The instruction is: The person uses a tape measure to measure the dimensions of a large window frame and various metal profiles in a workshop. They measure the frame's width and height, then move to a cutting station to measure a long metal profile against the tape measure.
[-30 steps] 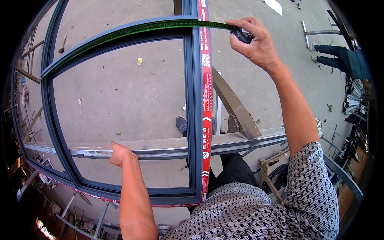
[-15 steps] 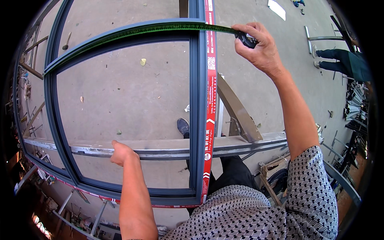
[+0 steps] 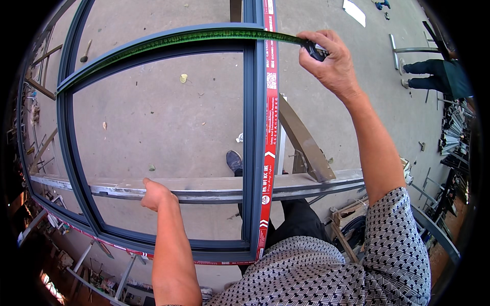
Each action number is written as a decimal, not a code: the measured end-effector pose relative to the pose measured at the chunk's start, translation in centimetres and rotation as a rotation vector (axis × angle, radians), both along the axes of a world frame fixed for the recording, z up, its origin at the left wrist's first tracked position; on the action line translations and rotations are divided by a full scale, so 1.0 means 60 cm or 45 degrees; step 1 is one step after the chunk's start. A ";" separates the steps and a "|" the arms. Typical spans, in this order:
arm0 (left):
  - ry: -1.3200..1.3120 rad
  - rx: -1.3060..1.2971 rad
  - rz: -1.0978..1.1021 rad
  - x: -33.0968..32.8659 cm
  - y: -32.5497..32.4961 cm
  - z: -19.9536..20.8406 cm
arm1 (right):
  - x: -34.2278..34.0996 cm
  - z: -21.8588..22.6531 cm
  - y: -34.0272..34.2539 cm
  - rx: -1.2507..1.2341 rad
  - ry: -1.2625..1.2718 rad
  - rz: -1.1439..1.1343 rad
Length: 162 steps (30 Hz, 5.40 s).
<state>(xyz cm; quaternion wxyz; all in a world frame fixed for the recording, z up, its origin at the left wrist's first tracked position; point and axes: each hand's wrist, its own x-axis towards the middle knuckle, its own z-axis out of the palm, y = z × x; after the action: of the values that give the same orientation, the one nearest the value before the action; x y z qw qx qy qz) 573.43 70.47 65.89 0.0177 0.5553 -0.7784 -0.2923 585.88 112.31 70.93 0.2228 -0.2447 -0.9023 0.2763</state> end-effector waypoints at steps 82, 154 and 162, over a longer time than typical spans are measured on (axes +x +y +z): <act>-0.032 0.019 -0.067 0.001 0.002 0.009 | -0.004 0.001 -0.005 -0.044 0.069 -0.038; 0.522 0.341 -0.268 0.040 -0.561 0.063 | 0.541 0.072 -0.652 -0.462 -0.263 0.129; 0.472 0.369 -0.263 0.034 -0.547 0.066 | 0.558 0.060 -0.688 -0.355 -0.290 0.099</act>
<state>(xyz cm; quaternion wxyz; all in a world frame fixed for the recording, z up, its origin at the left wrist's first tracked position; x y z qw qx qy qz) 575.49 37.64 69.84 0.0502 0.4064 -0.7645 -0.4978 619.39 71.04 74.56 0.0723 -0.2678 -0.8834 0.3777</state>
